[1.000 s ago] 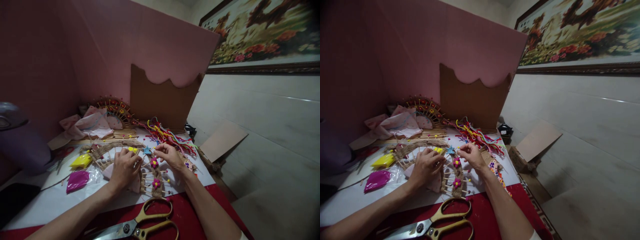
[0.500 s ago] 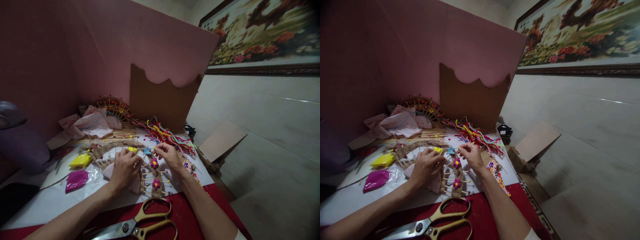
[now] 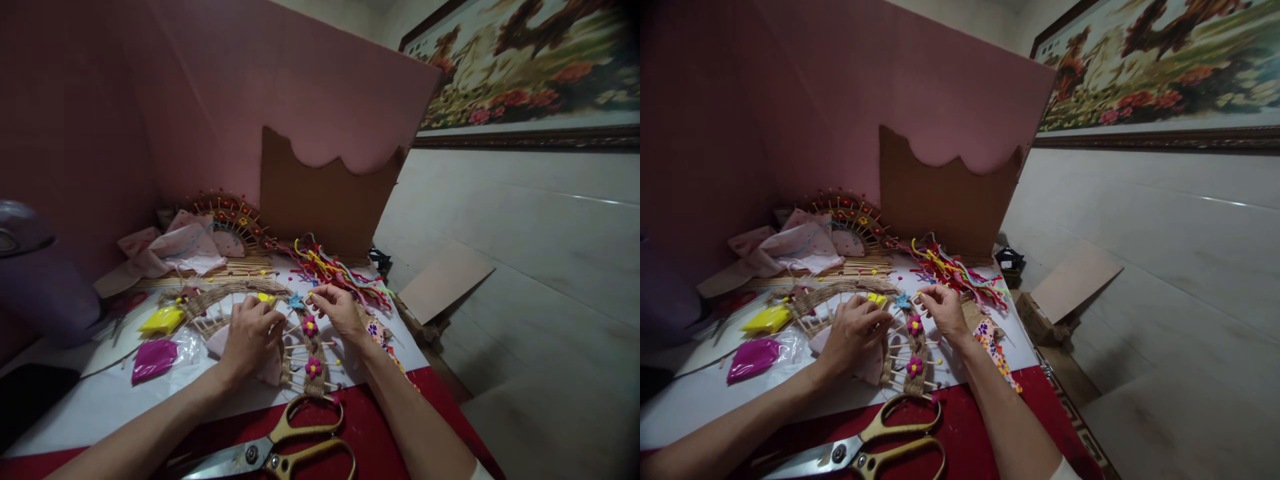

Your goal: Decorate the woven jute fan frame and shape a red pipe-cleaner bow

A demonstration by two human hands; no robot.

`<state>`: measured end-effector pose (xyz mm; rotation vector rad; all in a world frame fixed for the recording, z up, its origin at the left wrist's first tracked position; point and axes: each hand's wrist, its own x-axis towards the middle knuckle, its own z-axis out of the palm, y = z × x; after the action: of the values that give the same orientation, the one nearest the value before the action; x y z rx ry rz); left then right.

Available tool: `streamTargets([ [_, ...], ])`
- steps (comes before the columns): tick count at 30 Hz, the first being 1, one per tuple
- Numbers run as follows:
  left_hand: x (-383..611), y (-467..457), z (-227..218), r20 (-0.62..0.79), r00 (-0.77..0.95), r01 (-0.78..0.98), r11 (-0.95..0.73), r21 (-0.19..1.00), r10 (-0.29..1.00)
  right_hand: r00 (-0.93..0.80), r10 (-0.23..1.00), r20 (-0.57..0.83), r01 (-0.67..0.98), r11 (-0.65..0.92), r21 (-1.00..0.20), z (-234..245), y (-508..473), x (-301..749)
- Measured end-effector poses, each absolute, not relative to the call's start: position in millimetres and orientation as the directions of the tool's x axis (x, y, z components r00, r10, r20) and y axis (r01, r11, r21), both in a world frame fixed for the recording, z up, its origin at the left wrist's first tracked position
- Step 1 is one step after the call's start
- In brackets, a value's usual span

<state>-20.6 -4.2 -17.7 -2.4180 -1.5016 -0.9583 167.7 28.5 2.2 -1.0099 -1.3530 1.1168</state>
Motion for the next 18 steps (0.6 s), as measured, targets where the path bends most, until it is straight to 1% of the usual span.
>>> streamTargets([
  [12, -19.2, -6.1, -15.4, 0.571, 0.297, 0.838, -0.496, 0.229, 0.765, -0.040, 0.980, 0.194, -0.009, 0.194, -0.981, 0.9, 30.6, 169.2],
  [18, -20.8, -5.2, -16.4, 0.578, 0.311, 0.820, -0.520, 0.239, 0.755, -0.052, 0.979, 0.195, 0.007, 0.195, -0.981, 1.7, 31.4, 169.6],
])
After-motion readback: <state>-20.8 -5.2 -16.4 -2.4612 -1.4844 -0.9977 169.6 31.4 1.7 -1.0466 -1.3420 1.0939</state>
